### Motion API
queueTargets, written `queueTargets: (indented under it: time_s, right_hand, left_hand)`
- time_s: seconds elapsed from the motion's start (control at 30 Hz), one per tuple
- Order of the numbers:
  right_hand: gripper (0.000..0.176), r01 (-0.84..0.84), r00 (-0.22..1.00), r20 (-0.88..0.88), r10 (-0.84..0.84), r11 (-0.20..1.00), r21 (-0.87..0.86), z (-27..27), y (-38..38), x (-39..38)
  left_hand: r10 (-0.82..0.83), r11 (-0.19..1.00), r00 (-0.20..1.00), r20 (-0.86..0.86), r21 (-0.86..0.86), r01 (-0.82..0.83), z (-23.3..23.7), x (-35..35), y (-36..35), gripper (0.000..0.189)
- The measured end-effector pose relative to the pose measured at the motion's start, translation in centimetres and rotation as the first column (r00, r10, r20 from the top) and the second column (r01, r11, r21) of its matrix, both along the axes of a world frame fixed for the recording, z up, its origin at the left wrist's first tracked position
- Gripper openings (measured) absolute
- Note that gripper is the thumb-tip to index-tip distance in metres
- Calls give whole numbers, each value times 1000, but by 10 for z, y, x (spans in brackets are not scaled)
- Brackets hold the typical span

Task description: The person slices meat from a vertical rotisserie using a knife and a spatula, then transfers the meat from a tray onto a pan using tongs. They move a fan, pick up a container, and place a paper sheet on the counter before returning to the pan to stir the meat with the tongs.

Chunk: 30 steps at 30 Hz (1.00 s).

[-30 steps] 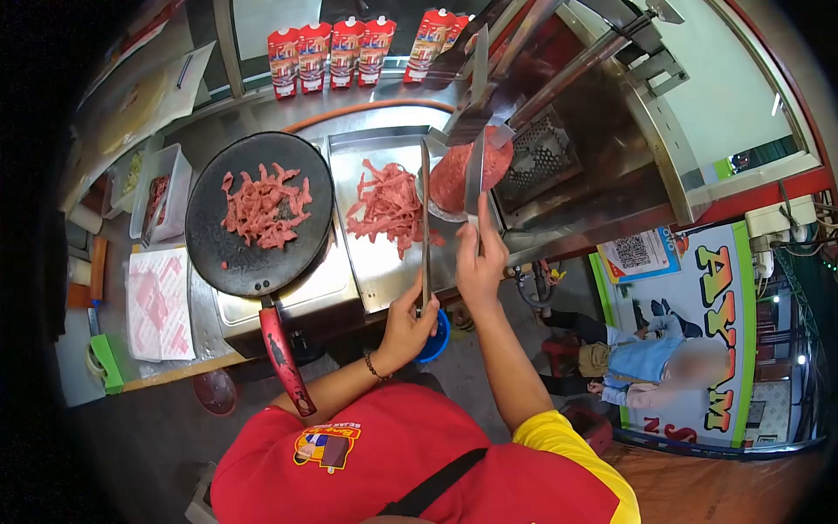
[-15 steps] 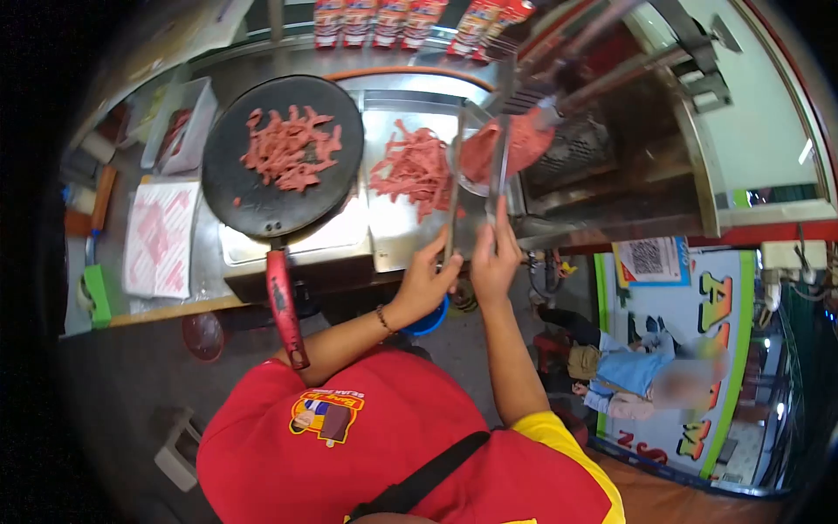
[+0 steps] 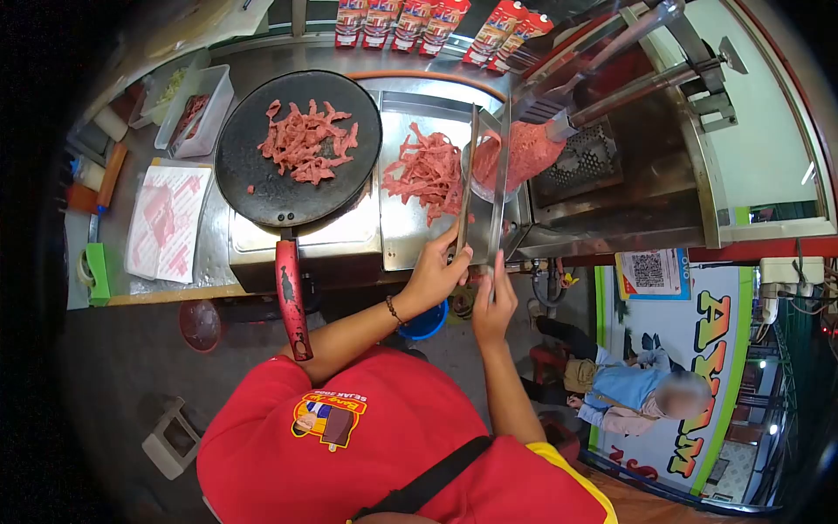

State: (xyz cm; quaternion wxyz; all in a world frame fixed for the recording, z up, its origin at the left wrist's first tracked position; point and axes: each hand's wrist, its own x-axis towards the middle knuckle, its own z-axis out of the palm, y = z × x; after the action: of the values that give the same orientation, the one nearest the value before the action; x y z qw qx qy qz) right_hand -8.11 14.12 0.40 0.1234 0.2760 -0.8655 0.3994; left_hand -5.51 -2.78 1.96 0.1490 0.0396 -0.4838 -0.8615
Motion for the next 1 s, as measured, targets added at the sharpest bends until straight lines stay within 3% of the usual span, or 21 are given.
queueTargets:
  time_s: [0.07, 0.13, 0.17, 0.23, 0.37, 0.4, 0.5, 0.6, 0.77, 0.9, 1.0]
  right_hand:
    - [50, 5, 1000, 18, -5, 1000, 25, 1, 2, 3]
    - [50, 16, 978, 208, -7, 999, -43, 23, -16, -4]
    - [50, 26, 977, 212, -16, 999, -41, 27, -25, -16]
    - [51, -26, 1000, -15, 27, 999, 37, 34, -43, -40]
    - [49, -50, 997, -50, 51, 999, 16, 19, -19, -6]
    - [48, 1, 1000, 27, -2, 998, 58, 11, -4, 11]
    - [52, -7, 1000, 6, 6, 998, 66, -7, 15, 20]
    - [48, -5, 988, 154, -3, 999, 50, 34, -25, -6]
    - [48, -8, 1000, 25, 7, 998, 65, 19, -18, -2]
    - [47, 35, 981, 190, -46, 998, 59, 4, 13, 34]
    - [48, -20, 999, 39, 18, 998, 52, 23, -17, 4]
  left_hand:
    - [-45, 998, 999, 29, -33, 46, 1, 2, -2, 59]
    - [-53, 998, 998, 30, -31, 54, 1, 5, -3, 59]
    - [-52, 998, 998, 20, -30, 53, 1, 4, -3, 59]
    - [-42, 999, 999, 28, -1, 42, 3, -1, -1, 58]
    - [-53, 997, 998, 28, 52, 52, 4, -6, -5, 53]
    - [-51, 997, 998, 26, 54, 50, 2, -6, -5, 53]
    - [-51, 999, 997, 57, 11, 50, 0, -5, -6, 49]
    - [-49, 998, 998, 44, 31, 48, 2, -7, -4, 49]
    - [-44, 999, 996, 74, 4, 44, 1, -16, -9, 51]
    - [-50, 999, 997, 50, 8, 50, 0, -16, -9, 52]
    - [-25, 1000, 998, 58, 4, 25, 3, -14, -6, 53]
